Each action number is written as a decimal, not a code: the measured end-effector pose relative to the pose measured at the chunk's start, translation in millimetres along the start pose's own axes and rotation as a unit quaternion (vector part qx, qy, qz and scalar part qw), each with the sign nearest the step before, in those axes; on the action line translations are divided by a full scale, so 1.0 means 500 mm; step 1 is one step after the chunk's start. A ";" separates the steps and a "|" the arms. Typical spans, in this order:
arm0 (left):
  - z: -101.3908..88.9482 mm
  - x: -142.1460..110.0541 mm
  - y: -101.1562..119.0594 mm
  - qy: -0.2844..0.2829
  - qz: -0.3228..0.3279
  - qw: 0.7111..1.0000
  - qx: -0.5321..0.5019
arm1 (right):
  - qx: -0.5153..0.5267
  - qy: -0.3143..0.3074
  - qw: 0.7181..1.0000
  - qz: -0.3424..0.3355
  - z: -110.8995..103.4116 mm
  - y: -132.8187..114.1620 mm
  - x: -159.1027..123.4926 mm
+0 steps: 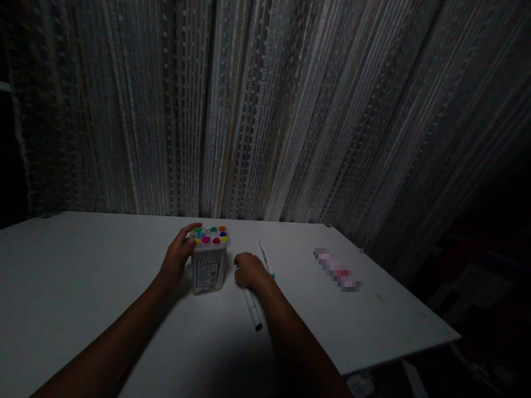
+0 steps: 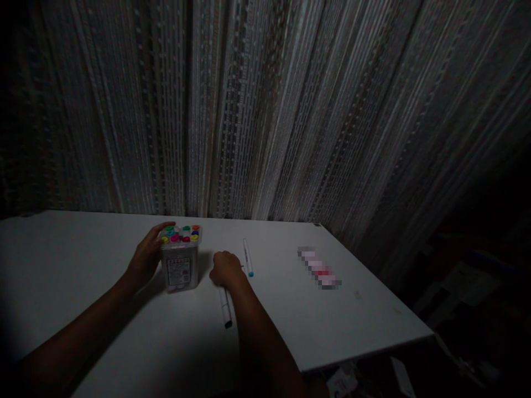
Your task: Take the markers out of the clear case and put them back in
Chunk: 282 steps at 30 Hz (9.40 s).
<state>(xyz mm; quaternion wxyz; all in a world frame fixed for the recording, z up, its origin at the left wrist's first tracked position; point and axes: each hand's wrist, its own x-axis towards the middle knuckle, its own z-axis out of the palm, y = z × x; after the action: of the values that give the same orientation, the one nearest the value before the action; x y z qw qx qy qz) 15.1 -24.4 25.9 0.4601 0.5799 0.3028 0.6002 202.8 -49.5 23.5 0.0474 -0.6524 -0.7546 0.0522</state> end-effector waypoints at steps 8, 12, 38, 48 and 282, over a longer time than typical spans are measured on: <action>-0.003 0.006 -0.007 -0.018 -0.008 1.000 0.006 | 0.014 0.011 0.999 0.029 0.011 0.007 0.010; -0.003 0.005 -0.008 -0.034 -0.019 0.999 -0.018 | 0.008 0.002 0.999 0.046 0.008 0.005 0.009; -0.006 0.008 -0.018 -0.024 -0.014 0.999 -0.029 | -0.008 -0.016 0.999 0.041 0.002 -0.001 0.005; 0.005 0.003 0.012 0.002 -0.039 0.999 -0.025 | -0.009 -0.021 0.999 0.042 0.001 -0.001 0.005; 0.018 -0.005 -0.009 -0.123 -0.020 0.988 -0.091 | 0.456 0.170 0.864 -0.129 -0.316 -0.061 -0.003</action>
<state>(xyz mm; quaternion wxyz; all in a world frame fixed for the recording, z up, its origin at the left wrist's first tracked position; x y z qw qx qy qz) 24.7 -26.4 22.2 0.5569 0.5983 0.1997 0.5403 195.3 -52.9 184.3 0.4738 -0.4531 -0.7042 0.2726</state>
